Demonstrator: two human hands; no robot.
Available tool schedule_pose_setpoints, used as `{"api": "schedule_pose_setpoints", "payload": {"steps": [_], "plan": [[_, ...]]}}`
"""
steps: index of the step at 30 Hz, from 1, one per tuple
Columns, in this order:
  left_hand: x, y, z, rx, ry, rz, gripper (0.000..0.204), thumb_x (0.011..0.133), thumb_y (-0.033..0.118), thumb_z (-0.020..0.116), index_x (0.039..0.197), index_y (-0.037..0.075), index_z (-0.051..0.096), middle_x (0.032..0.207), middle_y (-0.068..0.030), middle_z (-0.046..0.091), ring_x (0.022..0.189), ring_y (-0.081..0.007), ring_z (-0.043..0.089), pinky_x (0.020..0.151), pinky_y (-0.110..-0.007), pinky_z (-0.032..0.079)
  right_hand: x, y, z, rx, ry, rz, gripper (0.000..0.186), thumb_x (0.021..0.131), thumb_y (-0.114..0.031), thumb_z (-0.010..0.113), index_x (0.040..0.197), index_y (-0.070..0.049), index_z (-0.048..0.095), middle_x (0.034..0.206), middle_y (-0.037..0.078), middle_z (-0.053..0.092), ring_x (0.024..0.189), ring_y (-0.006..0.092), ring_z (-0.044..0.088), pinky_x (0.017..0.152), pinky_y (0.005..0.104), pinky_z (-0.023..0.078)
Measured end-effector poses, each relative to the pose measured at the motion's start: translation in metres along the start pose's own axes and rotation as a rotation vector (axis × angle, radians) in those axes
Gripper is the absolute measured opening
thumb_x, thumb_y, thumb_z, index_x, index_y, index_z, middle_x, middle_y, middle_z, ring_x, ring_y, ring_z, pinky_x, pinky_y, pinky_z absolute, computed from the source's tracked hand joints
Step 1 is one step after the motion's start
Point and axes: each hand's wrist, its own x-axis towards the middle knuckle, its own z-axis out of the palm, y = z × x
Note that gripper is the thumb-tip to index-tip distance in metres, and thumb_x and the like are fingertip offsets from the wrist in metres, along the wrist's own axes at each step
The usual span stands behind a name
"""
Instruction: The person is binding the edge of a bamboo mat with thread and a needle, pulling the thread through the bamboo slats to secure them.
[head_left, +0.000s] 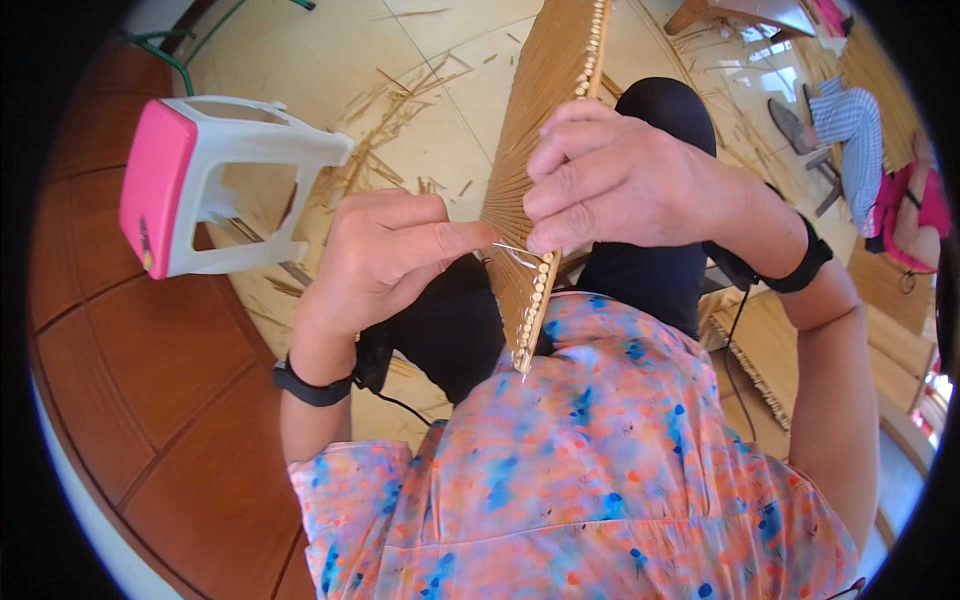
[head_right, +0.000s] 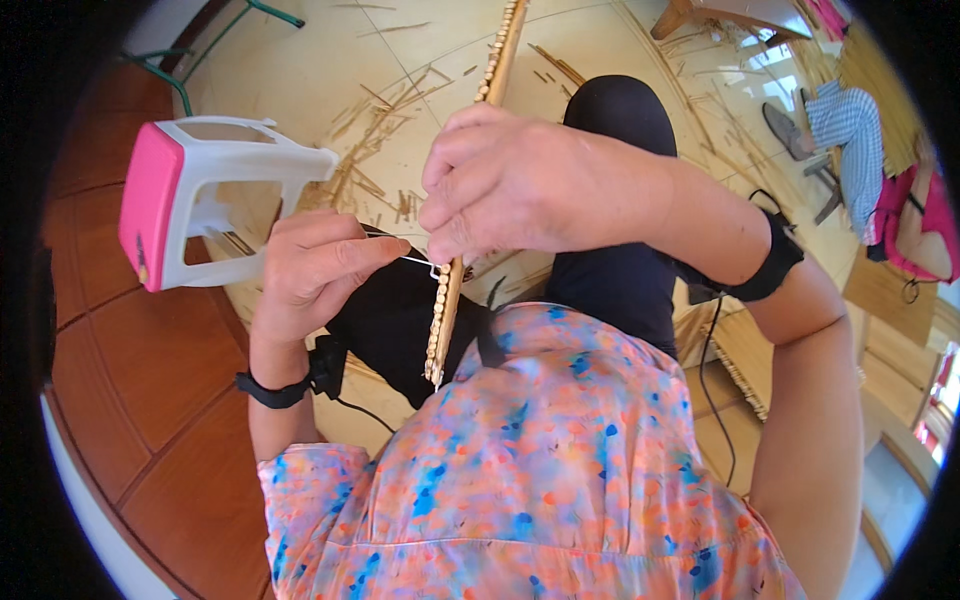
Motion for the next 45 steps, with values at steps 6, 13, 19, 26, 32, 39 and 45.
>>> {"api": "schedule_pose_setpoints", "payload": {"steps": [6, 13, 19, 26, 32, 39, 45], "plan": [[0.001, 0.016, -0.008, 0.158, -0.075, -0.048, 0.029, 0.068, 0.001, 0.074, 0.094, 0.013, 0.074, 0.057, -0.0036, 0.039, 0.05, -0.0216, 0.046, 0.045, -0.034, 0.034, -0.001, 0.0, 0.009, -0.025, 0.079, -0.055, 0.014, 0.089, -0.016, 0.062, 0.096, -0.008, 0.071, 0.094, 0.002, 0.069, 0.095, 0.0226, 0.062, 0.095, 0.0402, 0.045], [0.005, 0.025, -0.014, 0.241, -0.099, -0.037, 0.026, 0.068, 0.0, 0.077, 0.091, 0.01, 0.072, 0.057, -0.0036, 0.041, 0.048, -0.0206, 0.047, 0.044, -0.033, 0.034, 0.007, 0.005, 0.017, 0.023, 0.1, -0.102, 0.011, 0.084, -0.012, 0.068, 0.093, -0.007, 0.073, 0.091, 0.004, 0.071, 0.094, 0.0238, 0.064, 0.091, 0.0386, 0.047], [0.003, 0.026, -0.01, 0.204, -0.091, -0.071, 0.019, 0.072, 0.0, 0.074, 0.09, 0.007, 0.072, 0.058, -0.0035, 0.047, 0.05, -0.0192, 0.047, 0.046, -0.031, 0.034, 0.012, 0.008, 0.016, 0.026, 0.058, -0.136, 0.012, 0.083, -0.013, 0.069, 0.091, -0.006, 0.074, 0.09, 0.005, 0.072, 0.09, 0.0245, 0.065, 0.084, 0.038, 0.049], [0.0, 0.029, -0.007, 0.141, -0.065, -0.116, 0.014, 0.074, 0.001, 0.074, 0.088, 0.006, 0.072, 0.059, -0.0047, 0.053, 0.05, -0.0196, 0.05, 0.047, -0.03, 0.037, 0.013, 0.008, 0.021, 0.087, 0.08, -0.145, 0.01, 0.088, -0.014, 0.065, 0.092, -0.006, 0.069, 0.087, 0.003, 0.066, 0.087, 0.0261, 0.061, 0.091, 0.0409, 0.045], [0.002, 0.033, -0.004, 0.14, -0.076, -0.137, 0.011, 0.076, 0.003, 0.075, 0.086, 0.005, 0.071, 0.061, -0.0064, 0.058, 0.051, -0.0206, 0.054, 0.048, -0.03, 0.039, 0.012, 0.006, 0.022, 0.088, 0.083, -0.124, 0.01, 0.085, -0.012, 0.067, 0.091, -0.006, 0.07, 0.086, 0.004, 0.067, 0.087, 0.0256, 0.061, 0.092, 0.0411, 0.045], [-0.003, 0.042, 0.008, 0.109, 0.012, -0.213, 0.015, 0.075, 0.001, 0.078, 0.081, 0.006, 0.065, 0.062, -0.006, 0.06, 0.053, -0.0216, 0.06, 0.05, -0.029, 0.047, 0.015, 0.004, 0.022, 0.053, 0.077, -0.125, 0.01, 0.082, -0.012, 0.07, 0.09, -0.007, 0.072, 0.086, 0.004, 0.069, 0.087, 0.0246, 0.063, 0.088, 0.0397, 0.046], [-0.002, 0.05, 0.005, 0.184, 0.052, -0.346, 0.021, 0.077, 0.0, 0.078, 0.087, 0.006, 0.059, 0.069, -0.0068, 0.064, 0.056, -0.0186, 0.062, 0.052, -0.027, 0.048, 0.022, 0.007, 0.024, 0.055, 0.103, -0.111, 0.01, 0.08, -0.013, 0.071, 0.088, -0.007, 0.074, 0.086, 0.004, 0.071, 0.086, 0.0247, 0.063, 0.085, 0.0391, 0.047]]}}
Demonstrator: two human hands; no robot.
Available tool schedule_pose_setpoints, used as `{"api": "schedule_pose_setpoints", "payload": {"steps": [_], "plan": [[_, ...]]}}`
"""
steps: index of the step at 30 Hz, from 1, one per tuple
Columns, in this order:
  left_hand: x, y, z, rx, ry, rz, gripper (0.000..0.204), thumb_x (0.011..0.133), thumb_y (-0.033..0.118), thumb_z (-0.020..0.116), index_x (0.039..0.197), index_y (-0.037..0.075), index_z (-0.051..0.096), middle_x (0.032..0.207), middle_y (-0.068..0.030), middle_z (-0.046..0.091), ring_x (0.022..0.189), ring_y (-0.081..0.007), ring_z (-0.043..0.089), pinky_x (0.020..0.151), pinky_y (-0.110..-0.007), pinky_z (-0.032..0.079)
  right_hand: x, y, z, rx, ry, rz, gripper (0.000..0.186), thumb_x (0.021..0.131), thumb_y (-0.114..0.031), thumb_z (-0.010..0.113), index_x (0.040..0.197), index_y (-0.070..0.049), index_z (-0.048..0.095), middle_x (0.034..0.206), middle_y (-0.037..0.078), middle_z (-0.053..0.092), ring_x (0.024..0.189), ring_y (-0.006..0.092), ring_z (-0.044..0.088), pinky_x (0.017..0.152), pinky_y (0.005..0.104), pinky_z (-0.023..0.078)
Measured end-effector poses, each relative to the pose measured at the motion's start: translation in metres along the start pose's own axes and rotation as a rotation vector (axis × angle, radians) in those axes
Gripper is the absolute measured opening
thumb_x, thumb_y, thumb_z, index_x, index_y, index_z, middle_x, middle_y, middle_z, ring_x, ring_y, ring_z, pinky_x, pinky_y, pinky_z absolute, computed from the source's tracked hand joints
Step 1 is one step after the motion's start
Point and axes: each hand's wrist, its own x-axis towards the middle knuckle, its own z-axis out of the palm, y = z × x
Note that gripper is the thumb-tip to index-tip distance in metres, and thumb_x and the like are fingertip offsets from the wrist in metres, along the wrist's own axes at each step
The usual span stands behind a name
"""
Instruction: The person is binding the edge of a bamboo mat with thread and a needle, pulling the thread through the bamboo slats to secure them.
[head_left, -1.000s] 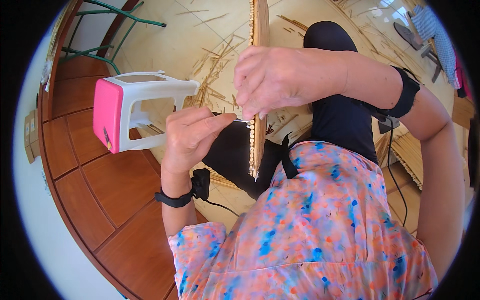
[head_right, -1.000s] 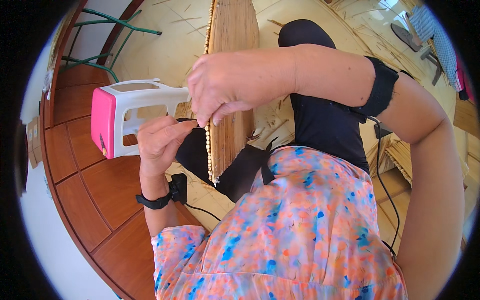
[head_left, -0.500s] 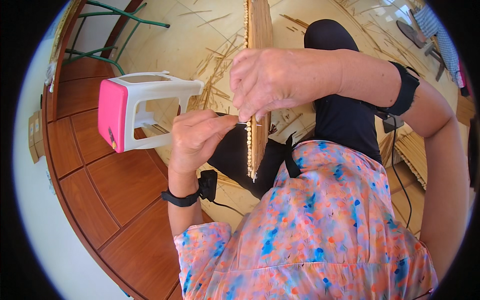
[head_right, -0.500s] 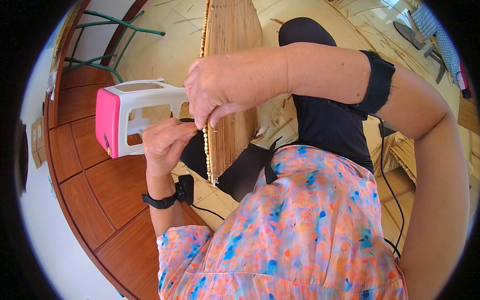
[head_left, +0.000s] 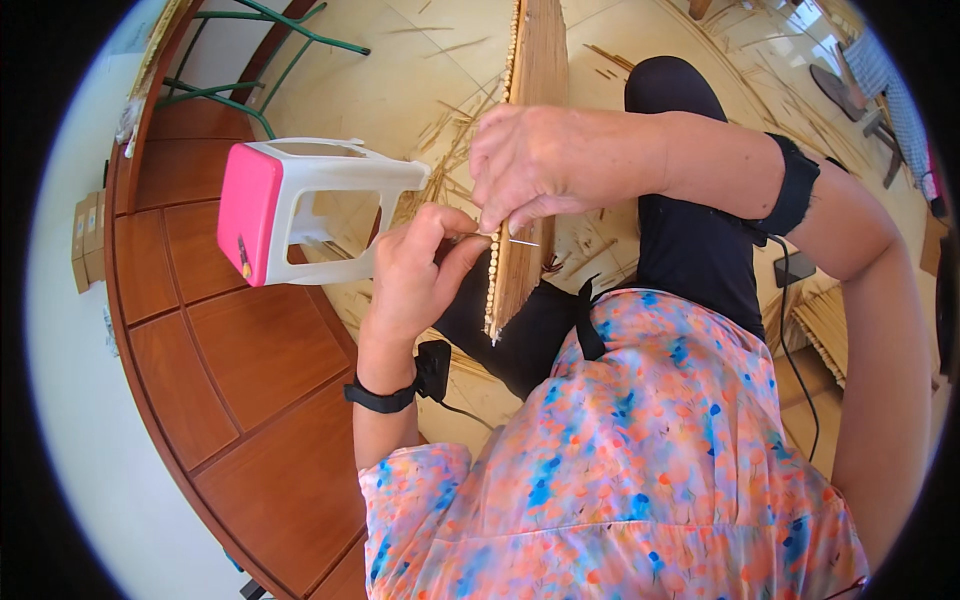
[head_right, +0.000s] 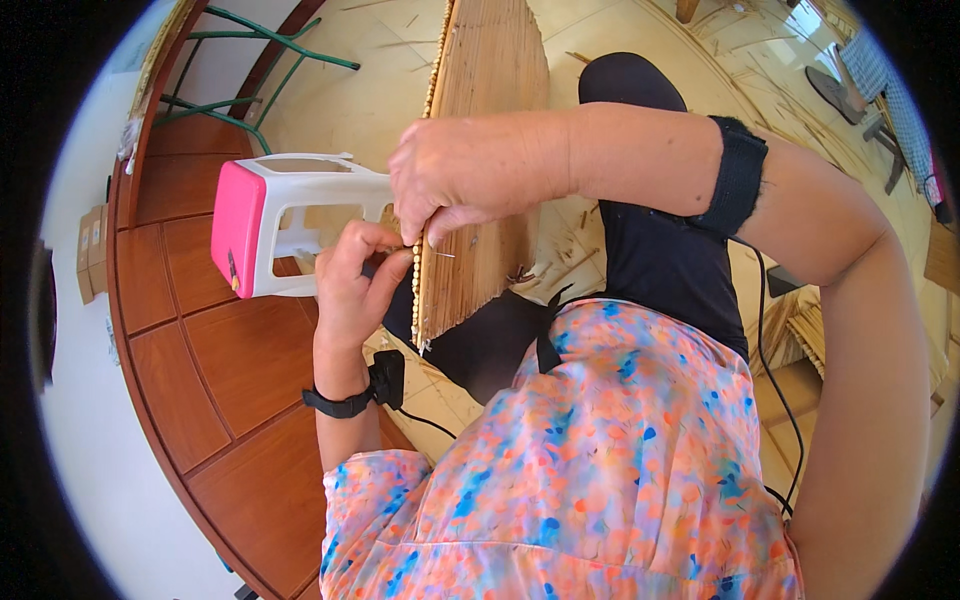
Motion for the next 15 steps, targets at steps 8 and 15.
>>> {"api": "schedule_pose_setpoints", "payload": {"steps": [8, 15], "plan": [[0.005, 0.024, -0.003, -0.005, -0.122, -0.318, 0.051, 0.072, 0.032, 0.081, 0.099, 0.004, 0.047, 0.073, -0.0071, 0.059, 0.06, -0.0227, 0.06, 0.058, -0.034, 0.049, 0.003, 0.003, 0.005, 0.007, 0.035, -0.003, 0.013, 0.078, -0.014, 0.073, 0.089, -0.006, 0.074, 0.088, 0.004, 0.072, 0.088, 0.0248, 0.063, 0.088, 0.0383, 0.046], [0.007, 0.041, 0.0, 0.261, -0.11, -0.38, 0.054, 0.071, 0.033, 0.082, 0.099, 0.006, 0.045, 0.07, -0.0069, 0.059, 0.059, -0.0253, 0.063, 0.056, -0.038, 0.05, -0.002, 0.004, 0.004, 0.021, 0.021, 0.024, 0.017, 0.077, -0.016, 0.074, 0.091, -0.007, 0.072, 0.088, 0.002, 0.069, 0.092, 0.0238, 0.062, 0.093, 0.0398, 0.043]]}}
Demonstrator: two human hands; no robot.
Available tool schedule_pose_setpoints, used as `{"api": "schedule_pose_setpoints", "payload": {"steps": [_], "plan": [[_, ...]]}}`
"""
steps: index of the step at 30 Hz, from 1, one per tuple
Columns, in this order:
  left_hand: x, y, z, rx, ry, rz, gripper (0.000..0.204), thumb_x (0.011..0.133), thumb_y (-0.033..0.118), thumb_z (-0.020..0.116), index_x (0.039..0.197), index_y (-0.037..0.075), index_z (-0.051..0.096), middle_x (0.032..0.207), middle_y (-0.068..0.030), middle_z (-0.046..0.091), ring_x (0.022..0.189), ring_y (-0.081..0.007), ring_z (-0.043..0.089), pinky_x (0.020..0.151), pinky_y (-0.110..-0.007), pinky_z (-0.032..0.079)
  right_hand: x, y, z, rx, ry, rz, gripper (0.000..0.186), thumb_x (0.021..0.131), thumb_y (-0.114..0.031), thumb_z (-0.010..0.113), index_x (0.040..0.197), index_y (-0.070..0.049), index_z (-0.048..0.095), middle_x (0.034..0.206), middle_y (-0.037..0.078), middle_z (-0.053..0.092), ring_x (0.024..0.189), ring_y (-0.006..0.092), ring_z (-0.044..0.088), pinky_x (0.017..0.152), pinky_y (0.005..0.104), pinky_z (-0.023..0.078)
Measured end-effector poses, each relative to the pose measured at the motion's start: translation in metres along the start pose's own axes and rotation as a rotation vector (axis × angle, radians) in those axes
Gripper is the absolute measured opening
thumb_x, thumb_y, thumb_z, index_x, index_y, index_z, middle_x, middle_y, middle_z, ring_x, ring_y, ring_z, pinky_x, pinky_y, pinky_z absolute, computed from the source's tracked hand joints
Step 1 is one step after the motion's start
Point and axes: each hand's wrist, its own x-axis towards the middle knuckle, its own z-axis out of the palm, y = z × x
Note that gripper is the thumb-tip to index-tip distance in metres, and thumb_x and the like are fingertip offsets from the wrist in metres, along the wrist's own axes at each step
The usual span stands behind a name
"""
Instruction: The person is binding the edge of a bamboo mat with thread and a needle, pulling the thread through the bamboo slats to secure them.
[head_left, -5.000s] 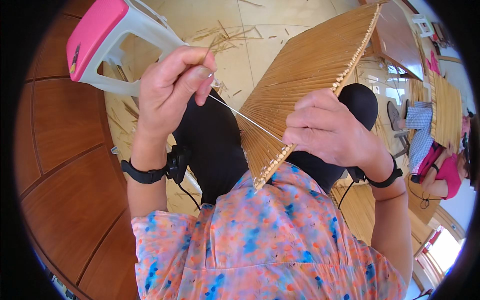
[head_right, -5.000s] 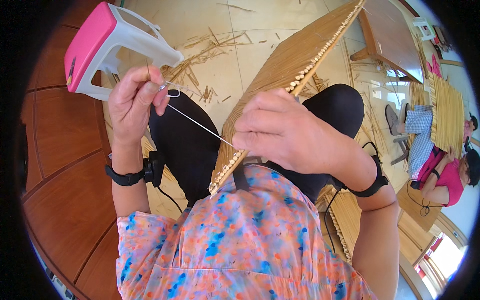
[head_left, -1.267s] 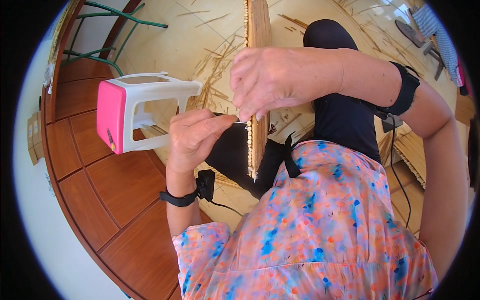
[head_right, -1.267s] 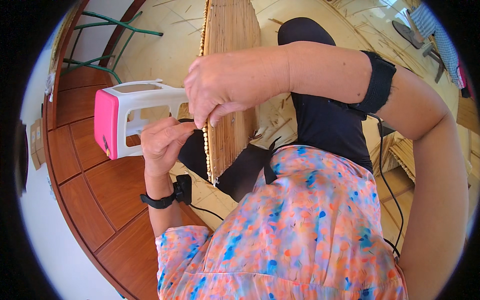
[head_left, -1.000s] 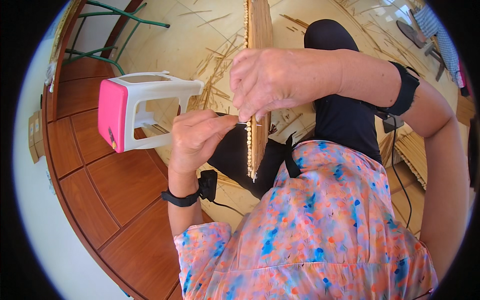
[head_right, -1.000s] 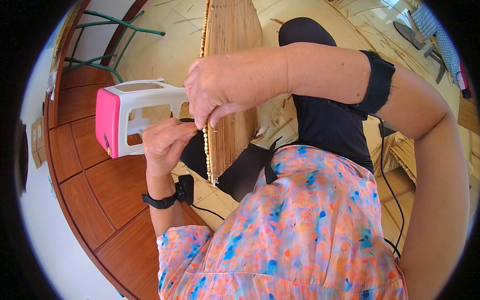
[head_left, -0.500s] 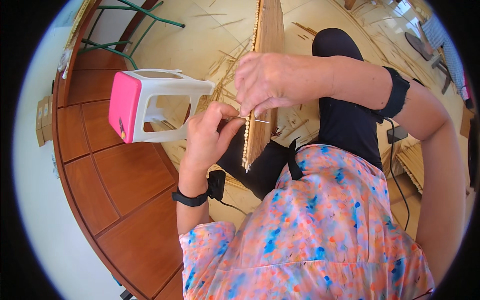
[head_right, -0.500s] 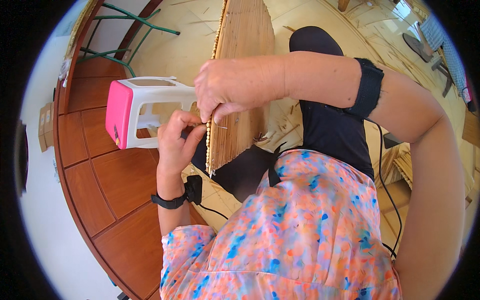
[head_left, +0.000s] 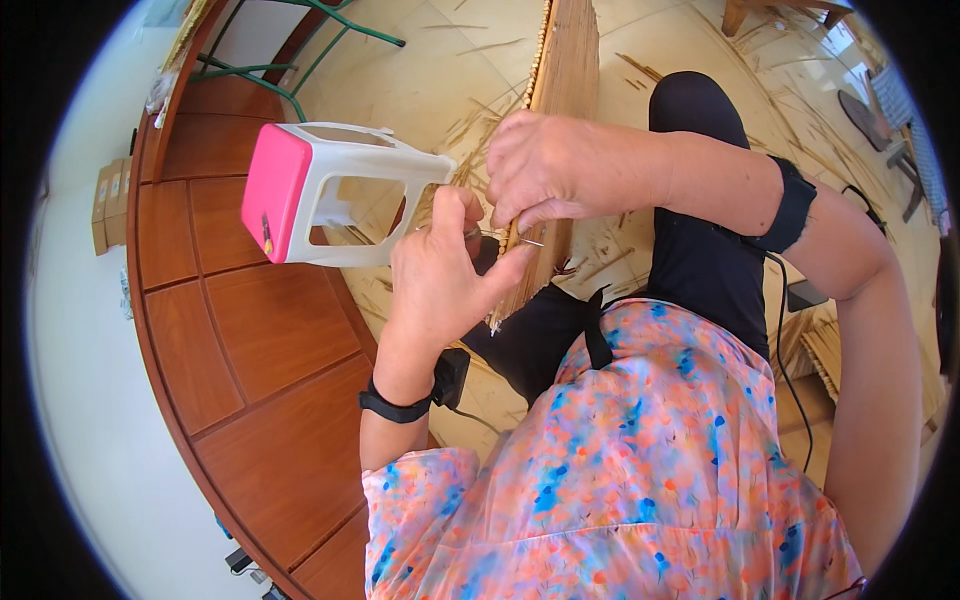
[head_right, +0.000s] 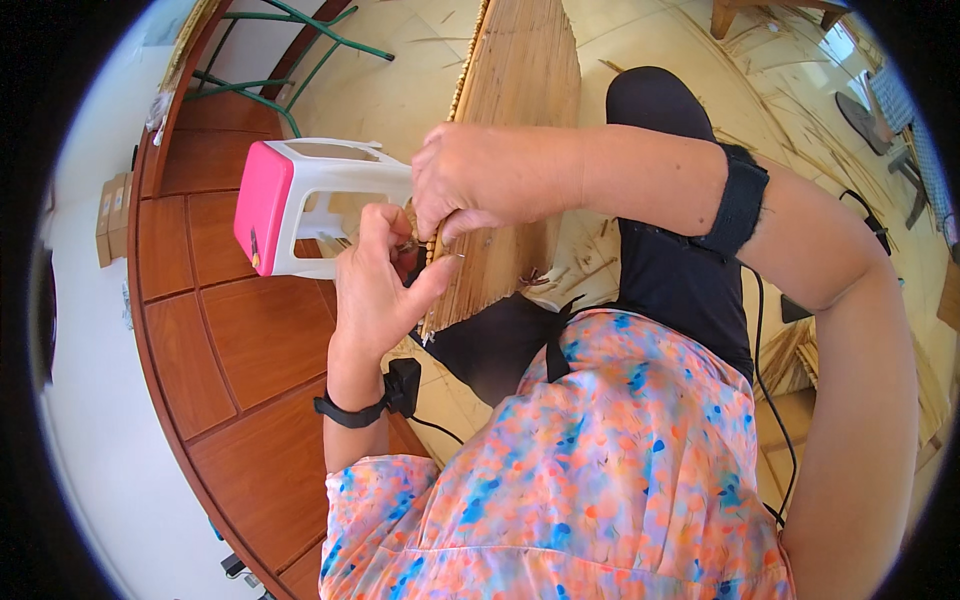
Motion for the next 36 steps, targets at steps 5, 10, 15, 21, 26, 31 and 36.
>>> {"api": "schedule_pose_setpoints", "payload": {"steps": [5, 10, 15, 21, 26, 31, 36], "plan": [[-0.005, 0.008, -0.003, 0.091, 0.019, -0.08, 0.053, 0.071, 0.032, 0.082, 0.1, 0.007, 0.045, 0.066, -0.007, 0.06, 0.059, -0.0271, 0.064, 0.056, -0.039, 0.051, 0.001, 0.002, 0.003, 0.009, 0.017, -0.009, 0.017, 0.077, -0.015, 0.075, 0.091, -0.007, 0.07, 0.088, 0.002, 0.067, 0.095, 0.0242, 0.061, 0.097, 0.0417, 0.041], [-0.006, 0.007, 0.0, 0.092, 0.072, -0.051, 0.052, 0.071, 0.031, 0.081, 0.1, 0.007, 0.046, 0.066, -0.0074, 0.06, 0.06, -0.0278, 0.065, 0.056, -0.04, 0.051, 0.0, 0.004, 0.005, 0.018, 0.023, -0.02, 0.018, 0.077, -0.014, 0.074, 0.092, -0.007, 0.069, 0.088, 0.003, 0.066, 0.095, 0.0251, 0.06, 0.097, 0.0421, 0.041], [-0.005, 0.011, 0.001, 0.095, 0.067, -0.095, 0.052, 0.07, 0.03, 0.081, 0.101, 0.007, 0.045, 0.066, -0.0076, 0.06, 0.061, -0.0285, 0.065, 0.057, -0.04, 0.051, -0.001, 0.005, 0.006, 0.019, 0.042, -0.027, 0.017, 0.078, -0.015, 0.074, 0.092, -0.006, 0.069, 0.088, 0.003, 0.066, 0.094, 0.0254, 0.06, 0.097, 0.042, 0.041], [-0.004, 0.009, 0.004, 0.066, 0.098, -0.077, 0.05, 0.068, 0.022, 0.08, 0.099, 0.005, 0.044, 0.069, -0.0053, 0.052, 0.056, -0.0178, 0.055, 0.055, -0.031, 0.048, 0.0, 0.004, 0.005, 0.008, 0.042, -0.034, 0.017, 0.078, -0.016, 0.073, 0.091, -0.006, 0.068, 0.088, 0.003, 0.066, 0.094, 0.0254, 0.06, 0.097, 0.0422, 0.041], [-0.001, 0.009, 0.004, -0.002, 0.12, -0.115, 0.053, 0.065, 0.02, 0.082, 0.099, 0.007, 0.042, 0.066, -0.0045, 0.052, 0.055, -0.0181, 0.055, 0.055, -0.032, 0.049, 0.0, 0.005, 0.005, 0.0, 0.034, -0.038, 0.017, 0.078, -0.016, 0.073, 0.091, -0.007, 0.068, 0.089, 0.003, 0.066, 0.095, 0.0257, 0.06, 0.097, 0.0422, 0.042], [0.002, 0.008, 0.005, -0.054, 0.114, -0.175, 0.056, 0.064, 0.022, 0.084, 0.099, 0.008, 0.041, 0.066, -0.005, 0.054, 0.056, -0.0202, 0.059, 0.056, -0.034, 0.051, -0.001, 0.009, 0.006, -0.071, 0.082, -0.025, 0.015, 0.079, -0.021, 0.073, 0.09, -0.011, 0.072, 0.088, -0.001, 0.07, 0.096, 0.021, 0.062, 0.097, 0.0381, 0.043], [0.004, 0.006, 0.004, -0.118, 0.131, -0.156, 0.055, 0.065, 0.016, 0.084, 0.098, 0.008, 0.041, 0.065, -0.0047, 0.054, 0.054, -0.0191, 0.058, 0.055, -0.032, 0.05, 0.002, 0.012, 0.005, -0.058, 0.073, -0.025, 0.014, 0.078, -0.02, 0.073, 0.088, -0.01, 0.071, 0.088, -0.001, 0.07, 0.095, 0.0212, 0.062, 0.095, 0.0384, 0.043]]}}
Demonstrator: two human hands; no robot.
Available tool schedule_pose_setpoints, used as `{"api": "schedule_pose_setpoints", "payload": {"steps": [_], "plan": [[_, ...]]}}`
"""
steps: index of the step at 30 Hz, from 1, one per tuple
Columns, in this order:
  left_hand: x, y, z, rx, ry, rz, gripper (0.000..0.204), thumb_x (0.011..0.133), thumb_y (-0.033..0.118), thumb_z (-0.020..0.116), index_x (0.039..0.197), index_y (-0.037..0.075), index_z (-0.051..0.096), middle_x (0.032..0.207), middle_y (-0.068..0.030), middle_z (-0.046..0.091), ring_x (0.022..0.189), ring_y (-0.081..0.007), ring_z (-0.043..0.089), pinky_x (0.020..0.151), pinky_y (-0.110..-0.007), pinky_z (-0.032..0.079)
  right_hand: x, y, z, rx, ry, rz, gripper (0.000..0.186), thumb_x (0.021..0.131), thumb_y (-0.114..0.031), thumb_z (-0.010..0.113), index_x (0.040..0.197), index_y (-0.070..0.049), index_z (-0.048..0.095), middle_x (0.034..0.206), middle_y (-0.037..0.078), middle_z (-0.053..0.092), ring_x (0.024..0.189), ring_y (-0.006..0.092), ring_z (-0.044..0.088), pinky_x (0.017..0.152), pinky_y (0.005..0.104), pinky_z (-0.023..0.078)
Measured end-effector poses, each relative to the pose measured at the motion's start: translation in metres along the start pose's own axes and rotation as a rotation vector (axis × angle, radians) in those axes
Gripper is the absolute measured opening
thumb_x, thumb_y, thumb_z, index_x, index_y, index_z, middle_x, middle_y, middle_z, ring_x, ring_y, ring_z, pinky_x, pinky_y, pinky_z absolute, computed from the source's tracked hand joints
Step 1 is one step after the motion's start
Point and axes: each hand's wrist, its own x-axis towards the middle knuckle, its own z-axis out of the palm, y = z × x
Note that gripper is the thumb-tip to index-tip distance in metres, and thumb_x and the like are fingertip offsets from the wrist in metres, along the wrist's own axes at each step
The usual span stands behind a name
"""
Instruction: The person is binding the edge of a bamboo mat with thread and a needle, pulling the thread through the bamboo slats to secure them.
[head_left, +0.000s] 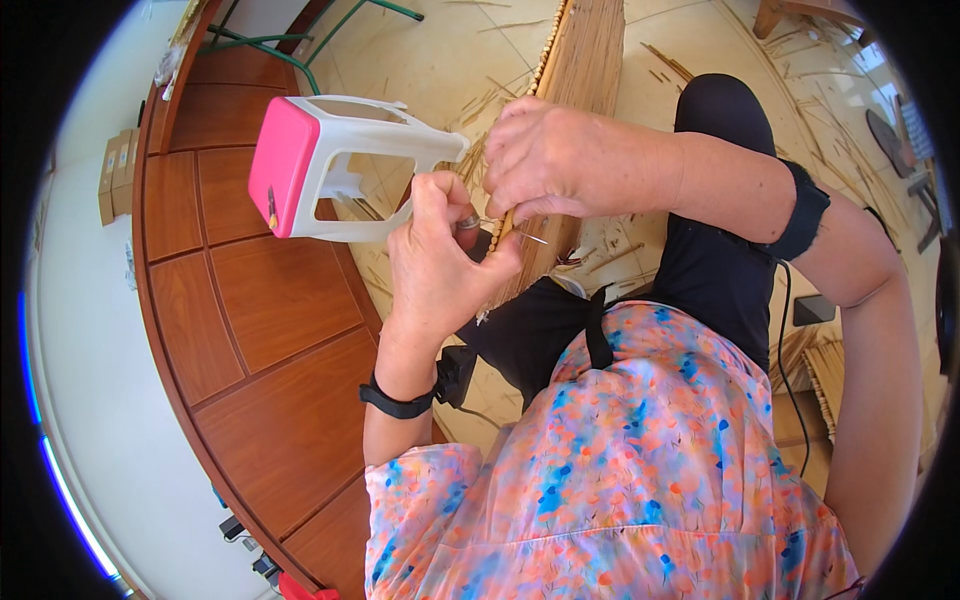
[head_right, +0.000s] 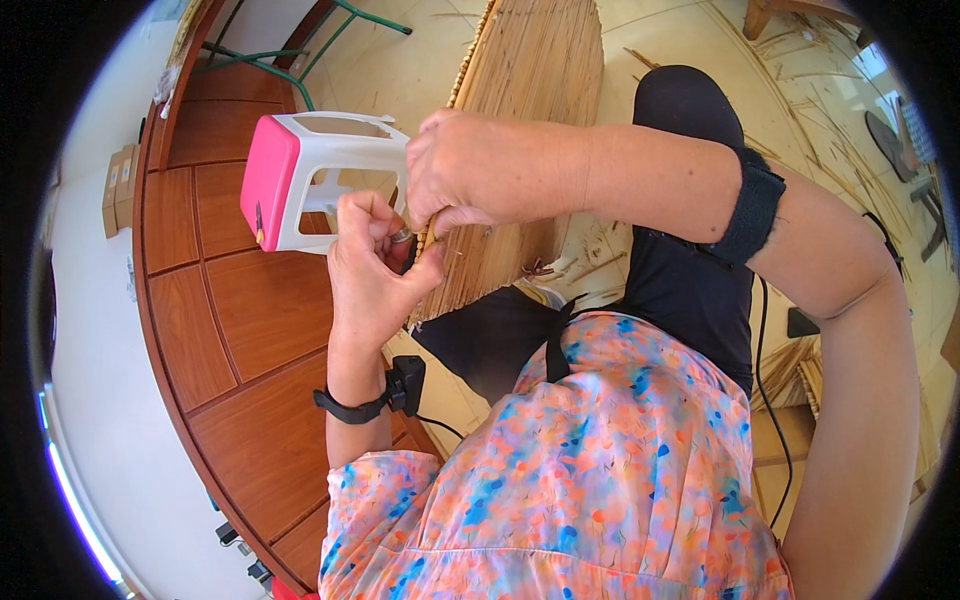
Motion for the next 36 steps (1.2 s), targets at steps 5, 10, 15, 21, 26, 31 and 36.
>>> {"api": "schedule_pose_setpoints", "payload": {"steps": [5, 10, 15, 21, 26, 31, 36], "plan": [[0.002, -0.003, -0.002, -0.015, -0.018, 0.005, 0.053, 0.067, 0.013, 0.082, 0.099, 0.008, 0.04, 0.063, -0.0043, 0.053, 0.053, -0.0178, 0.057, 0.053, -0.031, 0.048, 0.004, 0.002, 0.001, -0.019, -0.004, -0.013, 0.012, 0.078, -0.018, 0.073, 0.085, -0.01, 0.07, 0.086, 0.0, 0.069, 0.094, 0.0221, 0.062, 0.093, 0.0386, 0.044], [0.003, -0.003, -0.002, -0.056, -0.028, 0.057, 0.049, 0.07, 0.008, 0.079, 0.1, 0.008, 0.04, 0.063, -0.0047, 0.055, 0.052, -0.0173, 0.057, 0.052, -0.03, 0.047, 0.006, 0.001, 0.001, 0.003, -0.001, 0.019, 0.012, 0.077, -0.017, 0.073, 0.085, -0.009, 0.07, 0.083, 0.002, 0.069, 0.092, 0.0235, 0.063, 0.091, 0.0392, 0.045], [0.005, -0.003, -0.005, -0.017, -0.055, 0.148, 0.045, 0.074, 0.004, 0.075, 0.103, 0.006, 0.041, 0.074, -0.01, 0.062, 0.055, -0.0232, 0.06, 0.054, -0.032, 0.049, 0.004, 0.001, 0.006, -0.039, 0.006, 0.052, 0.017, 0.075, -0.015, 0.075, 0.088, -0.007, 0.067, 0.084, 0.004, 0.064, 0.092, 0.0234, 0.06, 0.091, 0.0401, 0.042], [0.012, -0.012, -0.023, 0.133, -0.055, 0.178, 0.051, 0.079, 0.002, 0.073, 0.119, 0.005, 0.042, 0.085, -0.0136, 0.064, 0.077, -0.0284, 0.066, 0.071, -0.036, 0.052, 0.025, 0.003, 0.005, -0.23, -0.103, 0.15, 0.013, 0.08, -0.018, 0.072, 0.09, -0.009, 0.069, 0.084, 0.003, 0.063, 0.092, 0.0222, 0.06, 0.087, 0.0378, 0.041], [-0.002, -0.01, -0.045, 0.576, 0.591, 0.435, 0.031, 0.076, 0.006, 0.077, 0.104, 0.005, 0.064, 0.099, -0.0119, 0.065, 0.096, -0.0333, 0.062, 0.082, -0.041, 0.048, 0.049, 0.013, 0.007, -0.276, -0.224, 0.223, 0.015, 0.082, -0.021, 0.07, 0.094, -0.01, 0.071, 0.087, 0.004, 0.065, 0.093, 0.0225, 0.06, 0.086, 0.037, 0.043], [-0.009, -0.047, -0.015, 0.54, 0.632, 0.604, 0.023, 0.073, 0.004, 0.075, 0.094, 0.004, 0.068, 0.091, -0.0082, 0.06, 0.086, -0.0251, 0.061, 0.074, -0.037, 0.046, 0.058, 0.031, 0.017, -0.242, -0.117, 0.232, 0.019, 0.08, -0.015, 0.072, 0.097, -0.006, 0.073, 0.092, 0.007, 0.071, 0.091, 0.0271, 0.063, 0.081, 0.0388, 0.051], [0.012, -0.07, -0.019, 0.718, 0.575, 0.778, 0.021, 0.07, 0.01, 0.064, 0.09, 0.003, 0.066, 0.084, -0.0042, 0.055, 0.079, -0.0189, 0.058, 0.066, -0.032, 0.042, 0.074, 0.037, 0.019, -0.25, -0.121, 0.214, 0.021, 0.079, -0.012, 0.073, 0.098, -0.005, 0.074, 0.092, 0.008, 0.072, 0.089, 0.0278, 0.063, 0.08, 0.0387, 0.053]]}}
